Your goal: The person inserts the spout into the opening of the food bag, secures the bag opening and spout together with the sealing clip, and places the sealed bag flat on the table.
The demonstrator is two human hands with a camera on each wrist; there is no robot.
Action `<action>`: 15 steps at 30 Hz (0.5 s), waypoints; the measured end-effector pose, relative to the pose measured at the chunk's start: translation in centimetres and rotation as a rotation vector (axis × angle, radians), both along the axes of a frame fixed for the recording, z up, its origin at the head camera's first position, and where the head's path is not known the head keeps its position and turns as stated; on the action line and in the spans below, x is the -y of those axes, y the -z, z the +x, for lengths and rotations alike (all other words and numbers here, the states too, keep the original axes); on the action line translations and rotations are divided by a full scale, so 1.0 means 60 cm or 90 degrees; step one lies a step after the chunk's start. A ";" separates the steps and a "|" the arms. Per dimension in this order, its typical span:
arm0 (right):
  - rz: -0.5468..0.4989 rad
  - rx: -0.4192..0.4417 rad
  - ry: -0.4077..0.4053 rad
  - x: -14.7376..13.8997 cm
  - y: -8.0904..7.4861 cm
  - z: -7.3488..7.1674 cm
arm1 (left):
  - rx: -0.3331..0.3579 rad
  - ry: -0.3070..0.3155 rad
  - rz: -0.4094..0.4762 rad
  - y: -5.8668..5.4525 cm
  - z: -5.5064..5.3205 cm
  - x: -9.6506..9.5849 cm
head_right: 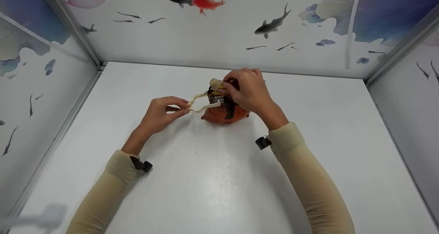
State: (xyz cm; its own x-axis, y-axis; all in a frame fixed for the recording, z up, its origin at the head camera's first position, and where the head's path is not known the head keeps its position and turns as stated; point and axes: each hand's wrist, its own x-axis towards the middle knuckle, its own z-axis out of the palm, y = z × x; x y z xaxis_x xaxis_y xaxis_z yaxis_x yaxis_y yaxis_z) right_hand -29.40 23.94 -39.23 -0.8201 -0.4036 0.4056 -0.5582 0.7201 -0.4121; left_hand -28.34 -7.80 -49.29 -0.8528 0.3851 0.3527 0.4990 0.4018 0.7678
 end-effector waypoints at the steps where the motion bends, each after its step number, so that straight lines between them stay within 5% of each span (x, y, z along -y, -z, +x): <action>1: -0.002 0.000 -0.001 0.000 0.000 0.000 | -0.002 -0.001 0.004 0.000 -0.001 -0.002; 15: 0.002 0.015 -0.004 0.000 0.000 -0.002 | -0.009 -0.018 0.035 -0.004 -0.006 -0.025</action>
